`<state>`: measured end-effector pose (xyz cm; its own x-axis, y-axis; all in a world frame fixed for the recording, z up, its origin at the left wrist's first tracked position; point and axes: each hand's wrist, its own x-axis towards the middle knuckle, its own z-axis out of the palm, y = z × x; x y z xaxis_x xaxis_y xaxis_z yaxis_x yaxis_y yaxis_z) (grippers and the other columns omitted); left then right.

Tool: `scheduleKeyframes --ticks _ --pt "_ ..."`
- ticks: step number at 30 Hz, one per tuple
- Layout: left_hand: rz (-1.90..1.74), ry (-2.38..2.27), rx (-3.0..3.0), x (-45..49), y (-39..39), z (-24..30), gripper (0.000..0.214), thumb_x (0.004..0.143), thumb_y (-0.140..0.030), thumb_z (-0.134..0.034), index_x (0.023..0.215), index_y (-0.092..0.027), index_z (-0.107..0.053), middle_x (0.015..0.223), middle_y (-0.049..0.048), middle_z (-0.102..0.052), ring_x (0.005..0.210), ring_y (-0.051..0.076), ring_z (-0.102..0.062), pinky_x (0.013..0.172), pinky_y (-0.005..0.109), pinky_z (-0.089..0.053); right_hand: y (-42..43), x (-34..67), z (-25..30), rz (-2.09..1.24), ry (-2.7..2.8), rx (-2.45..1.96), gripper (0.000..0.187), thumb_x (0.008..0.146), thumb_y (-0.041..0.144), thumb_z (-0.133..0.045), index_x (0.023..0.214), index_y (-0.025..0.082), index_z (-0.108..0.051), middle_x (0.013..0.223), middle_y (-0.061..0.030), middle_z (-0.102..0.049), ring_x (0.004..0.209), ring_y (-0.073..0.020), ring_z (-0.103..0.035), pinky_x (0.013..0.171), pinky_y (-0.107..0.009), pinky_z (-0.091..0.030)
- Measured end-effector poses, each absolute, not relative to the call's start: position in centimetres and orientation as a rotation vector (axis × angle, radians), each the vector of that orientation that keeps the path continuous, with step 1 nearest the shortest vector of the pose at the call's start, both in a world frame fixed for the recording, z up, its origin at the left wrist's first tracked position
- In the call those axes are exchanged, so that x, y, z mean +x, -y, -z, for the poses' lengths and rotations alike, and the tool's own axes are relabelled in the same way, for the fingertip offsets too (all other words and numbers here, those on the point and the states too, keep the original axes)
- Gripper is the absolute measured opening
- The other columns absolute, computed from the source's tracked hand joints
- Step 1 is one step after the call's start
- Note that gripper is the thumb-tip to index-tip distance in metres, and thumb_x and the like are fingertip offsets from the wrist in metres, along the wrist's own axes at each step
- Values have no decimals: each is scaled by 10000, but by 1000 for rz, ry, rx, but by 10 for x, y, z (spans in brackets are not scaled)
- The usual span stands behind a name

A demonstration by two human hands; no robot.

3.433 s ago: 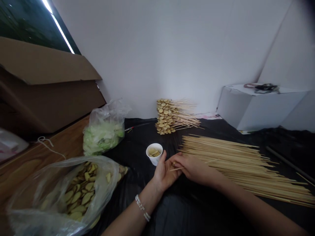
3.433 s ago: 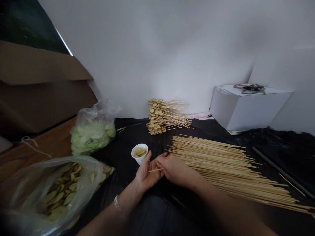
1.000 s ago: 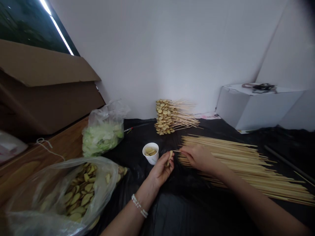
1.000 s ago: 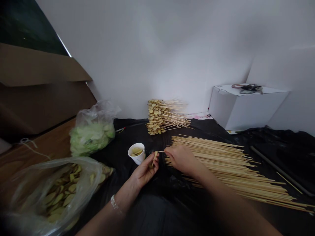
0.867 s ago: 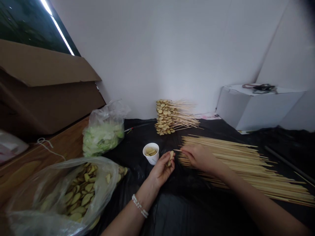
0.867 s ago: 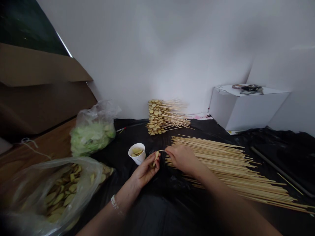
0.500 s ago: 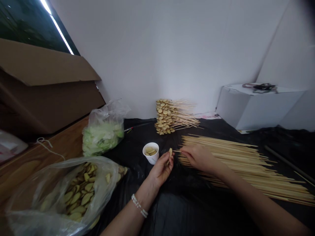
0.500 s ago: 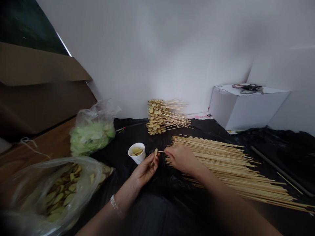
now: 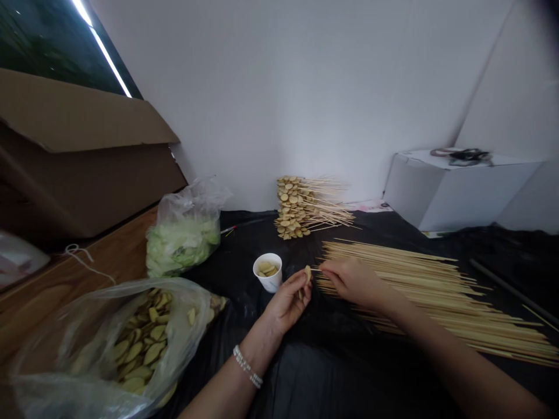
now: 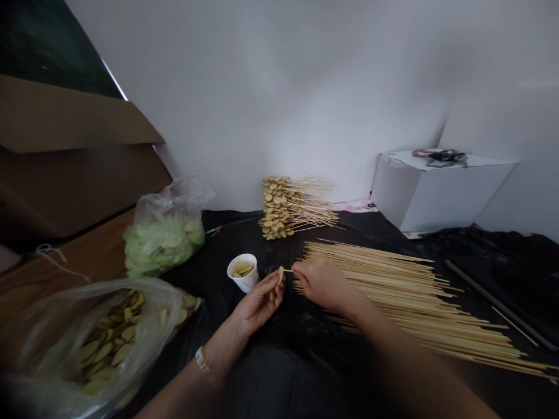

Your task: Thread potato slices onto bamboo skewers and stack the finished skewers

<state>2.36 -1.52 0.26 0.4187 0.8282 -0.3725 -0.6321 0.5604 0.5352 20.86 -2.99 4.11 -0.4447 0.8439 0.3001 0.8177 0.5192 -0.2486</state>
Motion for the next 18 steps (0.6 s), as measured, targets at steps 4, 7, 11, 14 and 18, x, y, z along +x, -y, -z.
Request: scheduleKeyframes --ticks 4,7,11,14,18 --pt "-1011 -654 289 25 14 0 136 786 13 -576 839 -101 -629 866 66 -660 749 90 -643 690 164 -540 30 209 -41 -89 2376 -1390 262 910 211 -397 930 188 -657 799 -54 -679 726 -154 -586 652 -244 -341" --pt "-1048 -684 277 24 12 1 120 780 2 -593 820 -106 -628 888 66 -667 809 111 -655 721 177 -546 30 209 -40 -102 2386 -1381 265 910 209 -390 912 191 -655 794 -52 -678 725 -152 -585 646 -244 -333" --pt "-1047 -738 322 24 11 2 116 775 -39 -626 860 -115 -646 946 64 -678 795 114 -659 671 169 -551 31 208 -39 -82 2398 -1410 264 914 219 -383 860 194 -641 770 -39 -675 683 -141 -573 617 -248 -303" --pt "-1060 -751 317 24 12 1 115 775 -47 -631 866 -114 -651 969 68 -680 799 119 -662 666 174 -555 32 208 -40 -36 2402 -1419 263 919 223 -376 849 195 -628 771 -32 -671 665 -133 -561 593 -252 -274" --pt "-1058 -752 301 25 12 0 134 764 -43 -643 874 -119 -649 954 68 -682 795 121 -664 662 177 -557 32 208 -39 -7 2418 -1422 246 918 224 -384 841 196 -616 753 -24 -667 630 -123 -536 572 -257 -245"
